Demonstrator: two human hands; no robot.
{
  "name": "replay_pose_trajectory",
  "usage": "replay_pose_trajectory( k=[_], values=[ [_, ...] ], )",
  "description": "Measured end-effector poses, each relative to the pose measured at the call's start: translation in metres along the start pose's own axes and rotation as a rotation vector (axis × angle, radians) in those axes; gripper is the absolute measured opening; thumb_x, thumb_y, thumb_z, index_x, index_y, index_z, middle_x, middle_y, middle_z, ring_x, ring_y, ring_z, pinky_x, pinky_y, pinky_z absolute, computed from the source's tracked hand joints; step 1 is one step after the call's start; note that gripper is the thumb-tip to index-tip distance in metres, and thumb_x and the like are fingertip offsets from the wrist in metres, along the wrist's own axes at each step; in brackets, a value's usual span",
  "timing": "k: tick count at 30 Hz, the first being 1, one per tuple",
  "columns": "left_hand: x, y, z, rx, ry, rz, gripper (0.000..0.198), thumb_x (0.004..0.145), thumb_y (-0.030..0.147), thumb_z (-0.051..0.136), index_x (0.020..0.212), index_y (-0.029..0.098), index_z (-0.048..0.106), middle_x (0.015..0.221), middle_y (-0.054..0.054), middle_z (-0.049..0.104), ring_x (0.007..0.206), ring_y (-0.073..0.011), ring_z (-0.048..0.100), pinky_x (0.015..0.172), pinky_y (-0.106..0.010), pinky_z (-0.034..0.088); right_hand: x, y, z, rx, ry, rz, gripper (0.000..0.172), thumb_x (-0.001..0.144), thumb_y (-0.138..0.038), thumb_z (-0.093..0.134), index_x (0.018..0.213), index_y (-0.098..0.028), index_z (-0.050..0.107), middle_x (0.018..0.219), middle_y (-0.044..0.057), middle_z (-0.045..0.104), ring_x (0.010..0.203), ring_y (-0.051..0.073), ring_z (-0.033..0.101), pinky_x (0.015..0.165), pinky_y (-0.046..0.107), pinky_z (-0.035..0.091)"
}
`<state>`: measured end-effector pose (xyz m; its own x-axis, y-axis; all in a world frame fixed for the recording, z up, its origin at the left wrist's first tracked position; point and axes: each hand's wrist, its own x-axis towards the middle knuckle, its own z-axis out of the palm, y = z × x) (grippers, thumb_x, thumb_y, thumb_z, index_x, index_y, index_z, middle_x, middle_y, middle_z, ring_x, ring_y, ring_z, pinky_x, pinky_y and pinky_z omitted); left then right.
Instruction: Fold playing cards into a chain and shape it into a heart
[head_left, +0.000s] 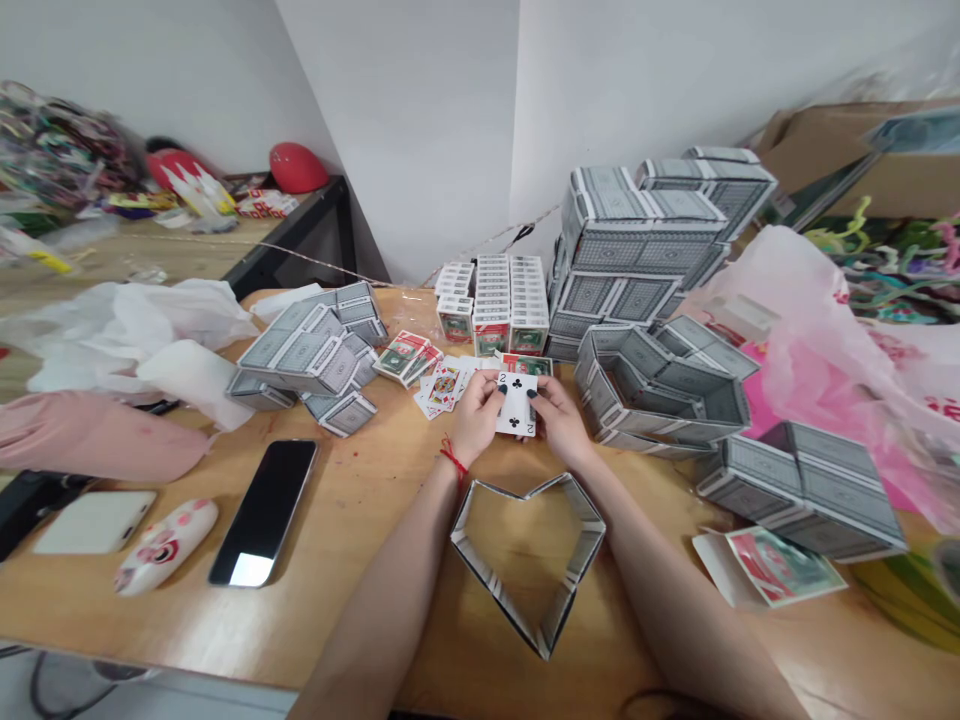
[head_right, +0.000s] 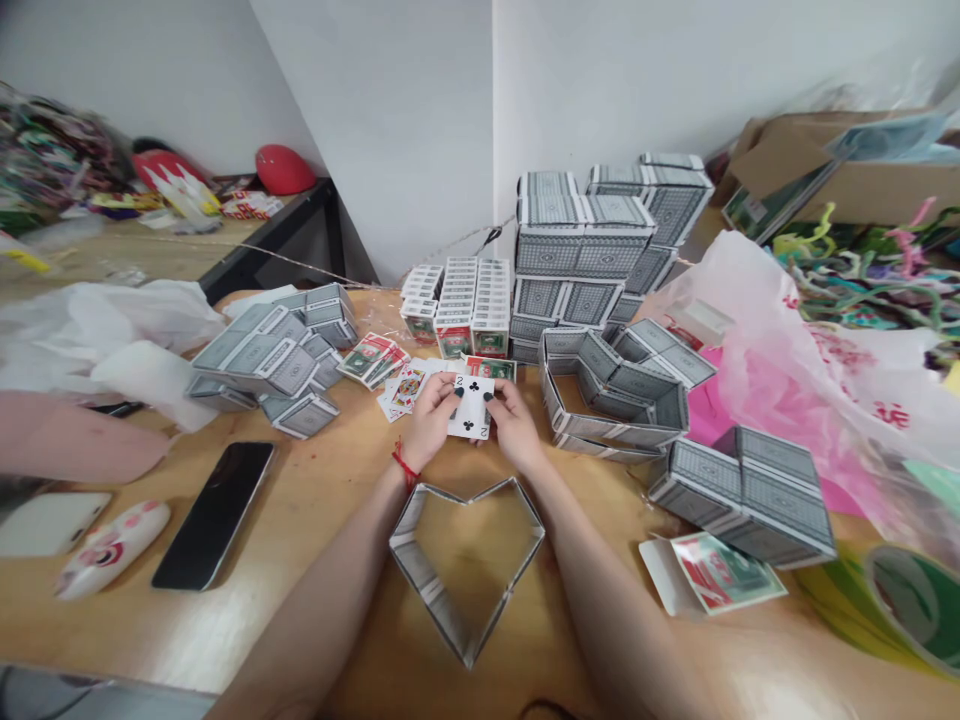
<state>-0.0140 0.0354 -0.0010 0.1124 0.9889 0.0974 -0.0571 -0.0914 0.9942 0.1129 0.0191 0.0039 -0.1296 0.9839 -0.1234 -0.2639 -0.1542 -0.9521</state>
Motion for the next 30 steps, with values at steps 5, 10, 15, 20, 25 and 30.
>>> replay_pose_trajectory(
  k=[5,10,15,20,25,30],
  values=[
    [-0.002,0.004,0.002,0.040,-0.026,0.025,0.028,0.077,0.014,0.041,0.105,0.019,0.044,0.074,0.000,0.054,0.056,-0.0075,0.047,0.048,-0.017,0.039,0.001,0.001,-0.001,0.016,0.017,-0.001,0.022,0.072,-0.030,0.048,0.093,-0.025,0.044,0.060,-0.006,0.053,0.038,0.010,0.046,0.035,0.024,0.040],
    [-0.003,0.009,0.008,0.085,-0.034,0.034,0.027,0.079,0.014,0.038,0.105,0.018,0.044,0.085,-0.003,0.056,0.065,-0.0089,0.051,0.054,-0.019,0.042,0.001,-0.001,0.000,-0.042,0.047,-0.028,0.024,0.072,-0.030,0.046,0.096,-0.025,0.044,0.060,-0.006,0.051,0.039,0.010,0.044,0.036,0.023,0.039],
    [-0.003,0.010,0.008,0.143,-0.007,0.046,0.025,0.078,0.011,0.036,0.100,0.017,0.046,0.097,-0.005,0.055,0.075,-0.0098,0.052,0.062,-0.020,0.043,-0.002,-0.003,0.001,-0.141,0.131,-0.056,0.020,0.071,-0.028,0.043,0.091,-0.025,0.046,0.064,-0.006,0.050,0.045,0.010,0.045,0.039,0.021,0.038],
    [-0.004,0.011,0.009,0.136,-0.021,0.020,0.024,0.077,0.010,0.035,0.097,0.017,0.046,0.093,-0.003,0.056,0.072,-0.0099,0.051,0.061,-0.021,0.041,-0.001,-0.001,0.000,-0.173,0.170,-0.091,0.018,0.070,-0.026,0.041,0.086,-0.024,0.048,0.066,-0.006,0.049,0.049,0.010,0.043,0.043,0.021,0.037],
    [-0.006,0.016,0.011,0.126,-0.003,0.008,0.029,0.077,0.011,0.034,0.101,0.017,0.048,0.092,-0.003,0.058,0.072,-0.0101,0.052,0.061,-0.021,0.041,-0.001,0.000,0.001,-0.211,0.230,-0.177,0.015,0.069,-0.025,0.041,0.082,-0.022,0.050,0.072,-0.004,0.051,0.061,0.012,0.045,0.053,0.022,0.037],
    [-0.004,0.017,0.014,0.086,0.055,-0.007,0.030,0.076,0.011,0.035,0.101,0.016,0.052,0.105,-0.005,0.056,0.093,-0.0130,0.051,0.076,-0.023,0.041,-0.003,-0.001,0.002,-0.227,0.245,-0.203,0.018,0.071,-0.028,0.042,0.087,-0.023,0.048,0.073,-0.003,0.051,0.062,0.012,0.044,0.057,0.023,0.037]
  ],
)
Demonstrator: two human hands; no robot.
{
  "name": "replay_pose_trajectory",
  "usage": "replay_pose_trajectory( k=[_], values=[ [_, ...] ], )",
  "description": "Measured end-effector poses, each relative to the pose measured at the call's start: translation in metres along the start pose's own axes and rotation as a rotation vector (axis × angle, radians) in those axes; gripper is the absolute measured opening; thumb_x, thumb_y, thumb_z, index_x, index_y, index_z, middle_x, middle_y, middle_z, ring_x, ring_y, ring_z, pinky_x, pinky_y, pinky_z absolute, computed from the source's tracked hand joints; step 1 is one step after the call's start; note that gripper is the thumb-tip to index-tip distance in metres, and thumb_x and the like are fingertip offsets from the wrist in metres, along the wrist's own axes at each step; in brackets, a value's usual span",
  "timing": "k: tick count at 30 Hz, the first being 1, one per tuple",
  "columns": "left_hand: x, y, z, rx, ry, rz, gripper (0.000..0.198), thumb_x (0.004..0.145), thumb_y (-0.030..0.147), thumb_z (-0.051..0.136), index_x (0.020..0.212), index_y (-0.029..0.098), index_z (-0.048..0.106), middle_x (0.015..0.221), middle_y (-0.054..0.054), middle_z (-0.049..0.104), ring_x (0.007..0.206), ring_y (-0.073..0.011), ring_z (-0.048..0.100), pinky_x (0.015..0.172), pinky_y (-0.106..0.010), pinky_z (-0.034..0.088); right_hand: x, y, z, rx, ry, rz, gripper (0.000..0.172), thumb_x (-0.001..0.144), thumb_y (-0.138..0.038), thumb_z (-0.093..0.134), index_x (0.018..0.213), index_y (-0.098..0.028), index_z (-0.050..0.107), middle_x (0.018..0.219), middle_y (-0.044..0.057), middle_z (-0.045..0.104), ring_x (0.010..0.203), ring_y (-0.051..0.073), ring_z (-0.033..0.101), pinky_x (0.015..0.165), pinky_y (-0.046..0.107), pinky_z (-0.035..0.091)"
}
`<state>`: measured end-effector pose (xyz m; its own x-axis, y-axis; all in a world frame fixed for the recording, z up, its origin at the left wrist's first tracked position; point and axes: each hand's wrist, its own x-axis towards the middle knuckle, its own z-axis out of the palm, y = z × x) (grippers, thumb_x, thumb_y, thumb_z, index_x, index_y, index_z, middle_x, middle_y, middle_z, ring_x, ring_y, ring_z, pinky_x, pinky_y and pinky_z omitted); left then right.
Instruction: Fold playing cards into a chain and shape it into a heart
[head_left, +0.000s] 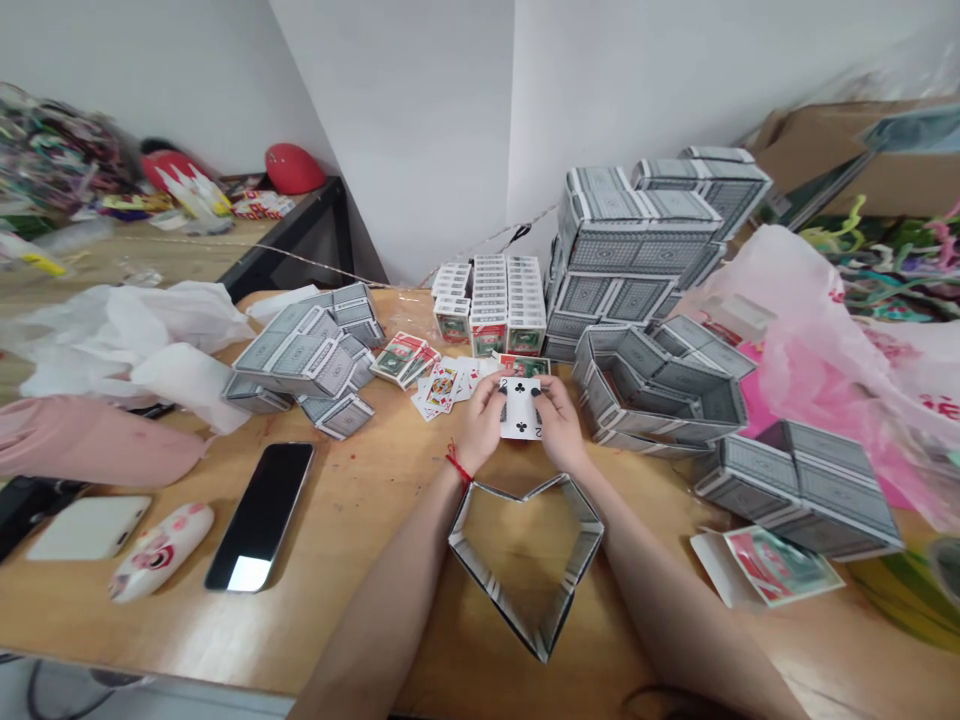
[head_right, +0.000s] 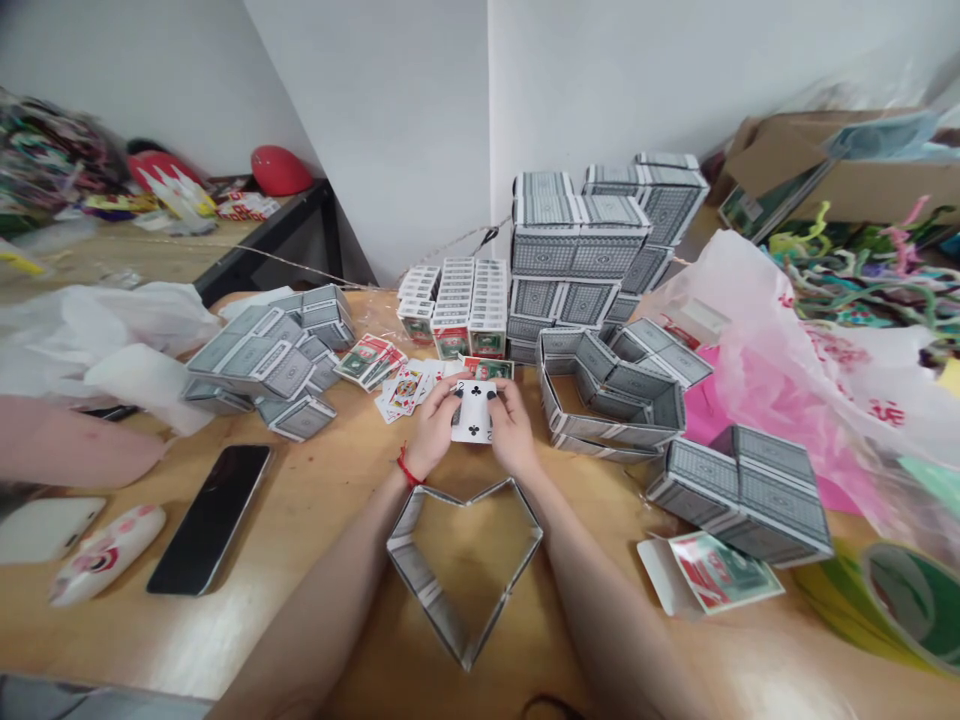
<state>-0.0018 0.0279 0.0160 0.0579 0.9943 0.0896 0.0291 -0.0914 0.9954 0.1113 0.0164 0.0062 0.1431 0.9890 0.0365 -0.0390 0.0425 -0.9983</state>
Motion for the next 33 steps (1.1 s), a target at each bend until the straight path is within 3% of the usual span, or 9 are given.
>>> replay_pose_trajectory(
  k=[8,24,28,33],
  values=[
    [0.000,-0.005,-0.001,0.028,0.014,-0.041,0.017,0.074,0.012,0.036,0.081,0.017,0.052,0.073,0.001,0.053,0.068,-0.0097,0.048,0.059,-0.019,0.038,-0.002,-0.003,0.001,-0.029,-0.016,0.011,0.015,0.071,-0.026,0.040,0.086,-0.024,0.046,0.070,-0.003,0.048,0.060,0.013,0.042,0.055,0.022,0.036],
    [-0.003,-0.003,-0.004,0.049,0.016,-0.029,0.018,0.071,0.010,0.038,0.076,0.017,0.054,0.064,0.002,0.051,0.054,-0.0080,0.042,0.048,-0.018,0.033,-0.002,-0.002,-0.001,-0.007,-0.031,0.025,0.010,0.067,-0.020,0.039,0.073,-0.023,0.048,0.064,-0.003,0.044,0.056,0.012,0.038,0.048,0.021,0.031],
    [-0.003,-0.003,-0.005,0.030,0.037,-0.032,0.016,0.070,0.012,0.039,0.070,0.017,0.054,0.056,0.003,0.046,0.049,-0.0074,0.040,0.043,-0.018,0.030,-0.003,0.002,0.002,0.079,-0.039,0.081,0.009,0.067,-0.022,0.040,0.070,-0.023,0.049,0.062,-0.003,0.044,0.052,0.011,0.037,0.046,0.021,0.030],
    [-0.002,-0.003,-0.011,0.080,0.010,0.035,0.016,0.070,0.013,0.041,0.069,0.017,0.056,0.060,0.003,0.050,0.051,-0.0071,0.042,0.045,-0.017,0.032,-0.003,0.000,0.003,0.155,-0.060,0.148,0.006,0.066,-0.025,0.043,0.068,-0.023,0.048,0.057,-0.003,0.041,0.048,0.011,0.037,0.043,0.021,0.030]
  ],
)
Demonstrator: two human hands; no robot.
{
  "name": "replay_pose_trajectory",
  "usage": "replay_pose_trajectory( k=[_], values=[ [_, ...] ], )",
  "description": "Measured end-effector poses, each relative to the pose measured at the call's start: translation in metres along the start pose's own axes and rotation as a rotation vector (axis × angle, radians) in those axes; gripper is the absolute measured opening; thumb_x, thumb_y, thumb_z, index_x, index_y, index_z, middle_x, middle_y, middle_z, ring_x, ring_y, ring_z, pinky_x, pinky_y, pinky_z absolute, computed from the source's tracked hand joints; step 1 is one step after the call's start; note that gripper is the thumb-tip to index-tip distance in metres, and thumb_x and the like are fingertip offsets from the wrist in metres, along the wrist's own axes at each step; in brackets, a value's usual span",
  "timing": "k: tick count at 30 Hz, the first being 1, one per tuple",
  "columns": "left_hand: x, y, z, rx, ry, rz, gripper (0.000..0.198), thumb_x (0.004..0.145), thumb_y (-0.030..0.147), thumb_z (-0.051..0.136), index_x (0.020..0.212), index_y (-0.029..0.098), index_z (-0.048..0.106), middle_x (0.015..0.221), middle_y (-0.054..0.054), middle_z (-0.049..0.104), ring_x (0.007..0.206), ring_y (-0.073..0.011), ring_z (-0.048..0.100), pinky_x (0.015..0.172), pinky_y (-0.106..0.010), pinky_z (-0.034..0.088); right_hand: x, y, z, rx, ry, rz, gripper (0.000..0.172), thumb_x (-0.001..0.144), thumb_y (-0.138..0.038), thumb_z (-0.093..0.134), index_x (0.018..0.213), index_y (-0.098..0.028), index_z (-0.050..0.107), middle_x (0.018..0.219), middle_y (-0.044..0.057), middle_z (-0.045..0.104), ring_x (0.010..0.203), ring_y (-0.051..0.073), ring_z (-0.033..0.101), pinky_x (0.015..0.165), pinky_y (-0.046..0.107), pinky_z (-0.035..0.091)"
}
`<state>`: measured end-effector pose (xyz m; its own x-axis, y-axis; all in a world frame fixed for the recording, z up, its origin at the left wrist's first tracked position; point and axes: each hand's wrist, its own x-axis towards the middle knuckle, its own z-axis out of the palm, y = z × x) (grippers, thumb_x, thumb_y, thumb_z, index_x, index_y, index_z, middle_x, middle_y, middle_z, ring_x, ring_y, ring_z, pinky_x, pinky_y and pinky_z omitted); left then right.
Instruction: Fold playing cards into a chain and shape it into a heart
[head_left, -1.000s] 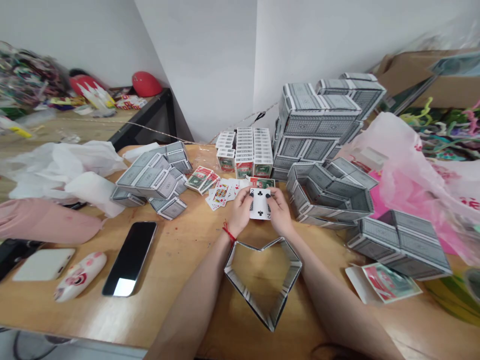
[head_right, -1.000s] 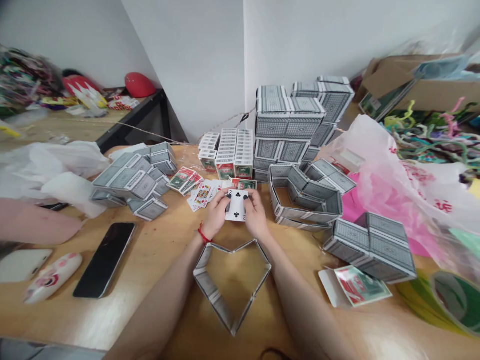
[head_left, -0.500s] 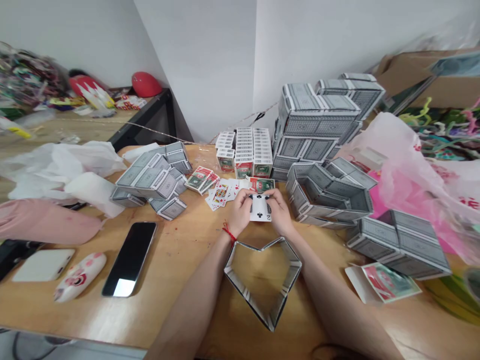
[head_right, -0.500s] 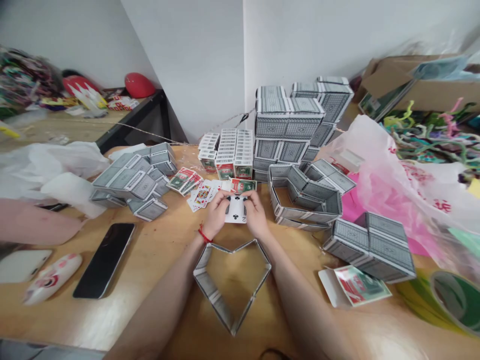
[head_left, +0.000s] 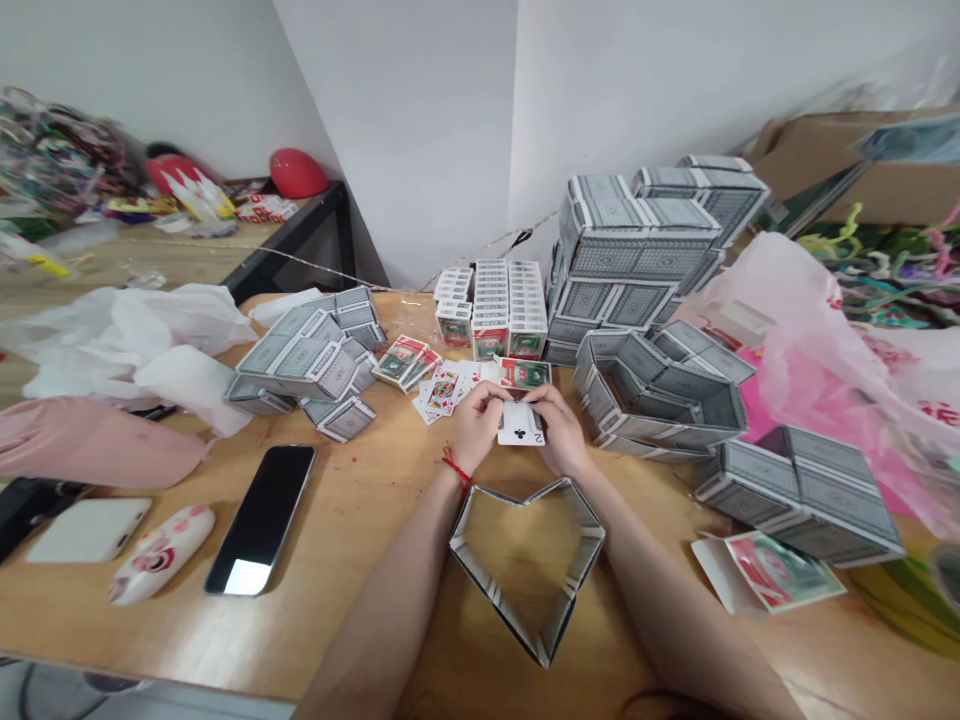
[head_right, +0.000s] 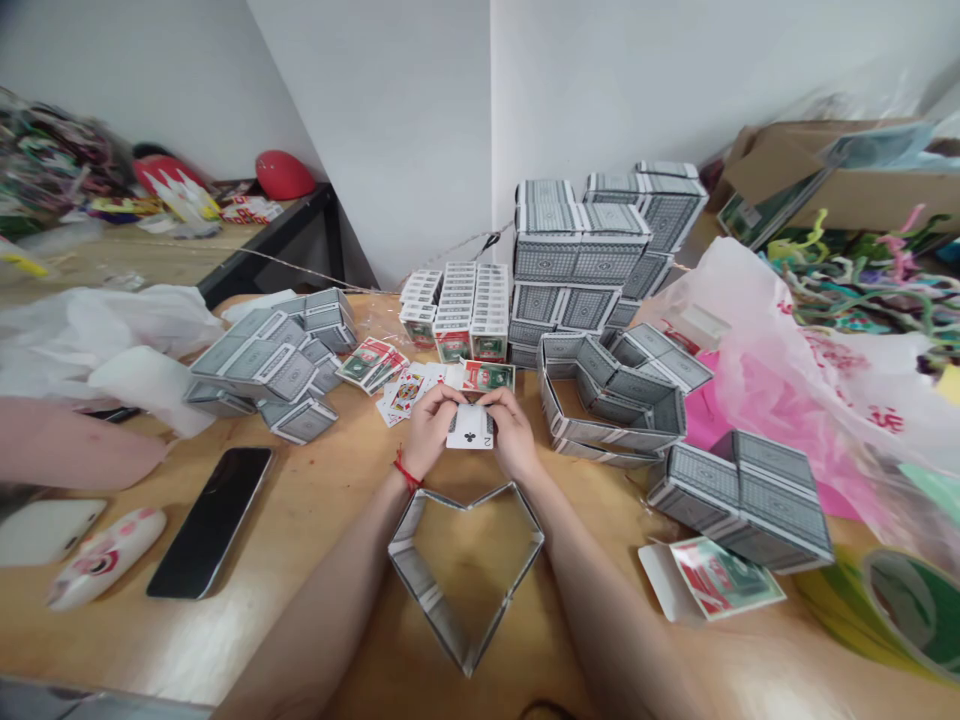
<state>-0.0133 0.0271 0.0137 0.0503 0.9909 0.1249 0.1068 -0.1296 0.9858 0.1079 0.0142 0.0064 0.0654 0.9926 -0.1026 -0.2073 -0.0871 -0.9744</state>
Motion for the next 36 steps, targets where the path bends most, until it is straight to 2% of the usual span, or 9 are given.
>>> replay_pose_trajectory(
  k=[5,11,15,19,22,24,27,32,36],
  values=[
    [0.001,0.000,-0.009,0.112,-0.066,0.099,0.016,0.074,0.017,0.043,0.076,0.017,0.059,0.072,0.000,0.058,0.058,-0.0088,0.048,0.052,-0.019,0.036,0.002,-0.004,-0.004,0.067,-0.040,0.072,0.008,0.066,-0.026,0.044,0.068,-0.023,0.050,0.056,-0.003,0.045,0.048,0.012,0.042,0.042,0.022,0.034],
    [0.001,-0.001,-0.013,0.209,-0.067,0.150,0.019,0.076,0.019,0.044,0.081,0.019,0.062,0.079,-0.001,0.062,0.067,-0.0116,0.054,0.058,-0.021,0.041,0.006,0.002,-0.004,0.167,-0.043,0.106,0.017,0.068,-0.038,0.056,0.074,-0.022,0.052,0.060,-0.005,0.051,0.049,0.010,0.048,0.046,0.023,0.042],
    [0.001,-0.003,-0.014,0.233,-0.051,0.165,0.022,0.076,0.018,0.044,0.085,0.020,0.064,0.086,-0.003,0.064,0.076,-0.0136,0.058,0.066,-0.024,0.046,0.009,0.000,-0.007,0.215,-0.115,0.157,0.024,0.062,-0.033,0.064,0.079,-0.021,0.053,0.066,-0.003,0.057,0.056,0.011,0.054,0.052,0.025,0.046],
    [0.000,-0.004,-0.014,0.234,-0.071,0.192,0.025,0.078,0.019,0.044,0.094,0.022,0.062,0.095,-0.003,0.064,0.084,-0.0143,0.059,0.074,-0.026,0.047,0.011,-0.003,-0.016,0.283,-0.197,0.283,0.020,0.062,-0.027,0.067,0.074,-0.018,0.053,0.067,0.000,0.061,0.060,0.012,0.059,0.059,0.028,0.049],
    [-0.001,-0.005,-0.012,0.193,-0.078,0.191,0.029,0.078,0.021,0.045,0.104,0.022,0.058,0.104,-0.004,0.061,0.092,-0.0144,0.057,0.079,-0.026,0.046,0.012,-0.004,-0.023,0.298,-0.239,0.374,0.020,0.063,-0.025,0.067,0.072,-0.017,0.052,0.066,0.002,0.062,0.059,0.013,0.060,0.058,0.029,0.050],
    [0.000,-0.007,-0.012,0.174,-0.083,0.185,0.028,0.079,0.022,0.045,0.104,0.022,0.058,0.106,-0.005,0.060,0.093,-0.0143,0.057,0.079,-0.026,0.045,0.013,-0.003,-0.024,0.297,-0.251,0.403,0.020,0.062,-0.025,0.068,0.071,-0.017,0.052,0.064,0.001,0.062,0.057,0.013,0.060,0.057,0.029,0.050],
    [0.003,-0.009,-0.012,0.153,-0.073,0.152,0.025,0.078,0.025,0.046,0.098,0.020,0.061,0.101,-0.005,0.062,0.086,-0.0139,0.058,0.073,-0.025,0.046,0.014,0.000,-0.023,0.306,-0.233,0.358,0.022,0.061,-0.026,0.069,0.069,-0.018,0.049,0.063,0.000,0.061,0.057,0.013,0.060,0.056,0.028,0.049],
    [0.005,-0.012,-0.012,0.151,-0.026,0.061,0.022,0.076,0.031,0.050,0.084,0.015,0.063,0.071,-0.002,0.062,0.062,-0.0109,0.053,0.055,-0.020,0.041,0.013,0.007,-0.016,0.202,-0.143,0.164,0.023,0.063,-0.034,0.066,0.067,-0.019,0.049,0.059,-0.004,0.056,0.053,0.010,0.056,0.055,0.026,0.048],
    [0.003,-0.008,-0.008,0.074,-0.027,0.069,0.025,0.079,0.034,0.045,0.080,0.014,0.060,0.070,-0.001,0.059,0.063,-0.0101,0.051,0.056,-0.019,0.039,0.013,0.009,-0.013,0.078,-0.096,0.055,0.020,0.068,-0.037,0.060,0.068,-0.020,0.050,0.063,-0.003,0.055,0.055,0.011,0.054,0.056,0.027,0.048]
  ],
)
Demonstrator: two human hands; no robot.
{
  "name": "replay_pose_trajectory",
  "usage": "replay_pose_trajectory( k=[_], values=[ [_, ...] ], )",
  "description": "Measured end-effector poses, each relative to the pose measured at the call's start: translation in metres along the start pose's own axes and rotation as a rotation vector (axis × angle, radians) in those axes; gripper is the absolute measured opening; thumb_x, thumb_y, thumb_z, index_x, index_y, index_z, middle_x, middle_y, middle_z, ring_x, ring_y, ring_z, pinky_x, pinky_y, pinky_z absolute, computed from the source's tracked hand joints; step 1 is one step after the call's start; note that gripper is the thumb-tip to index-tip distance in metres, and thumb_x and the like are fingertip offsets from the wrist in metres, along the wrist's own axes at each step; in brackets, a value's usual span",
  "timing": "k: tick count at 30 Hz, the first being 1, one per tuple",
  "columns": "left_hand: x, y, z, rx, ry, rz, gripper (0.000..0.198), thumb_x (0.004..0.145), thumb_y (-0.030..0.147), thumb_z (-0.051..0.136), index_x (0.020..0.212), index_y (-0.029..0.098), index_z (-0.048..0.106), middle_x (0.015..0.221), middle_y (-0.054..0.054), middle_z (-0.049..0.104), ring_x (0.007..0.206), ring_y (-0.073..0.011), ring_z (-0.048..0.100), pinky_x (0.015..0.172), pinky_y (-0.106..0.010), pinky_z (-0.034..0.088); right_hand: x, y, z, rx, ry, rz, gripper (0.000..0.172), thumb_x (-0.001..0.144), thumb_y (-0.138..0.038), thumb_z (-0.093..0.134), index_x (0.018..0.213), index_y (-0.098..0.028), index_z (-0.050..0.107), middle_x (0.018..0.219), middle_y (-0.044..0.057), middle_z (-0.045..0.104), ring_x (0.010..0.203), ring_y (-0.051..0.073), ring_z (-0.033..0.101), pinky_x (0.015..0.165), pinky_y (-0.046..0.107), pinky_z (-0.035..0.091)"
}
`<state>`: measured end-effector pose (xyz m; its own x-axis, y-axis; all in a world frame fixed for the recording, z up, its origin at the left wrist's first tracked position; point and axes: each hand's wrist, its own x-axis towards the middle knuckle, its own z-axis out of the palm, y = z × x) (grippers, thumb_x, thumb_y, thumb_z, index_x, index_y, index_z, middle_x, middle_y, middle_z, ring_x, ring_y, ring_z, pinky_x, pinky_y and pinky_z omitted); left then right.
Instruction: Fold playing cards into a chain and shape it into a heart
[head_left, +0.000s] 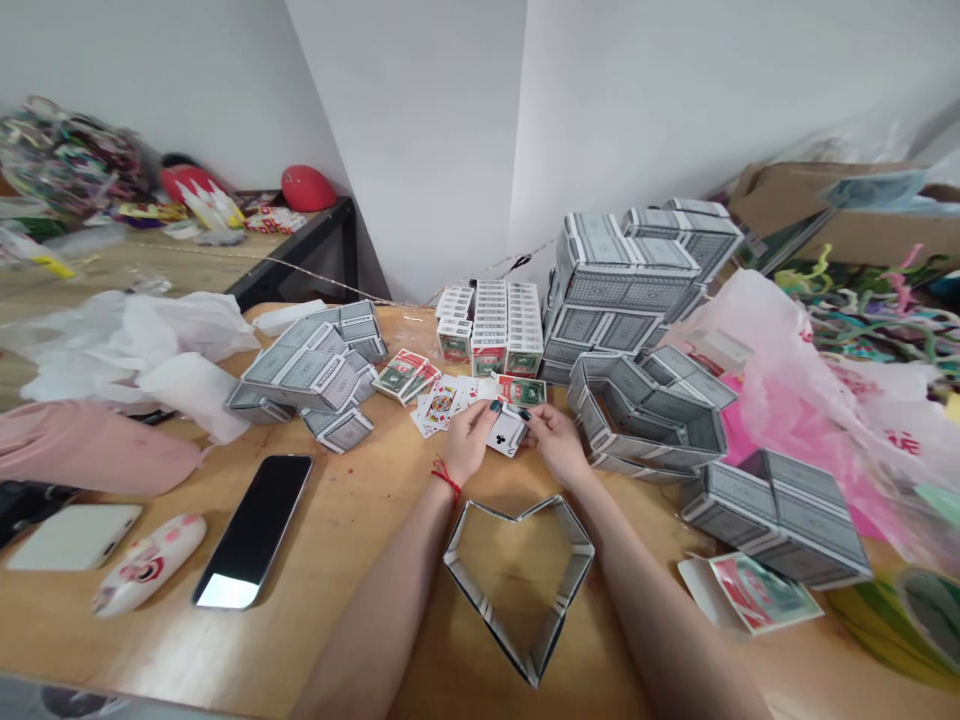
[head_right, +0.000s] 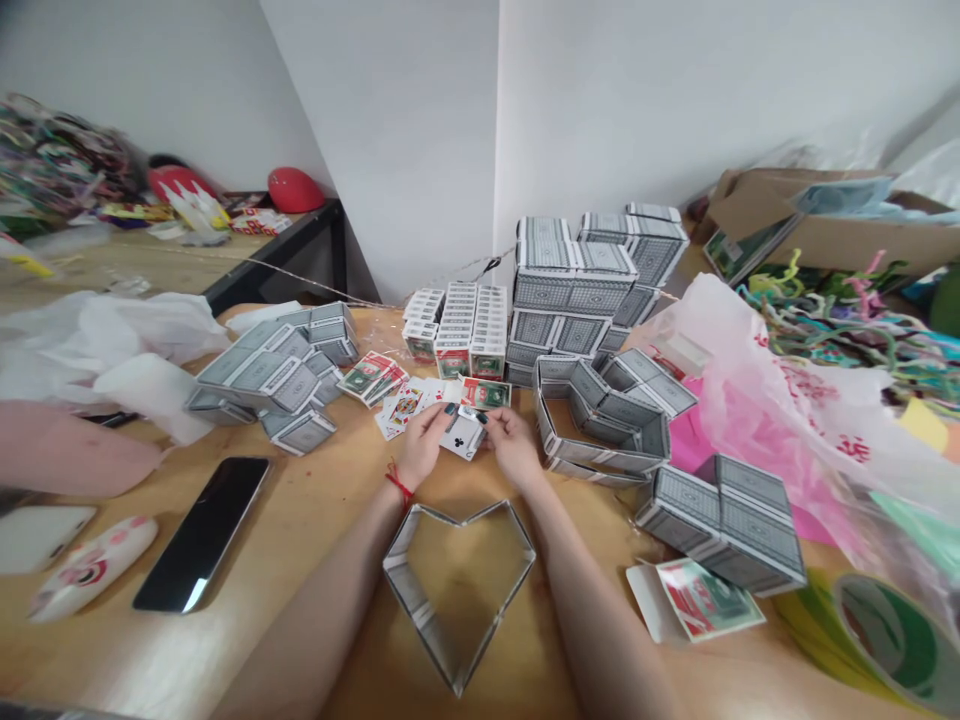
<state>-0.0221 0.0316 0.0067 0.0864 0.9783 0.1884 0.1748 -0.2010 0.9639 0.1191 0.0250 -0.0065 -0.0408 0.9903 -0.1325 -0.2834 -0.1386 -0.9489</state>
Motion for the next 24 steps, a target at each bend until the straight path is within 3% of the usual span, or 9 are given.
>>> replay_pose_trajectory(
  k=[11,18,24],
  values=[
    [0.0032,-0.0019,0.0053,0.029,0.045,0.019,0.022,0.075,0.032,0.052,0.084,0.016,0.063,0.081,-0.004,0.064,0.074,-0.0124,0.057,0.068,-0.022,0.043,-0.0037,0.0017,0.0021,-0.409,0.073,-0.281,0.011,0.075,-0.030,0.047,0.075,-0.020,0.050,0.065,-0.002,0.053,0.058,0.012,0.049,0.055,0.023,0.040],
    [0.0037,-0.0006,0.0065,-0.051,0.032,-0.091,0.024,0.073,0.033,0.053,0.081,0.014,0.065,0.077,-0.003,0.064,0.066,-0.0115,0.054,0.059,-0.021,0.041,-0.0066,-0.0001,0.0006,-0.516,0.106,-0.379,0.011,0.076,-0.026,0.043,0.074,-0.019,0.052,0.066,-0.001,0.054,0.063,0.013,0.050,0.059,0.023,0.039],
    [0.0069,0.0008,0.0045,-0.135,0.021,-0.160,0.026,0.072,0.034,0.053,0.075,0.012,0.065,0.060,0.000,0.060,0.053,-0.0085,0.048,0.050,-0.019,0.037,-0.0052,0.0016,-0.0009,-0.510,0.064,-0.373,0.013,0.075,-0.027,0.044,0.072,-0.019,0.053,0.065,-0.001,0.054,0.061,0.012,0.050,0.058,0.023,0.039]
  ],
)
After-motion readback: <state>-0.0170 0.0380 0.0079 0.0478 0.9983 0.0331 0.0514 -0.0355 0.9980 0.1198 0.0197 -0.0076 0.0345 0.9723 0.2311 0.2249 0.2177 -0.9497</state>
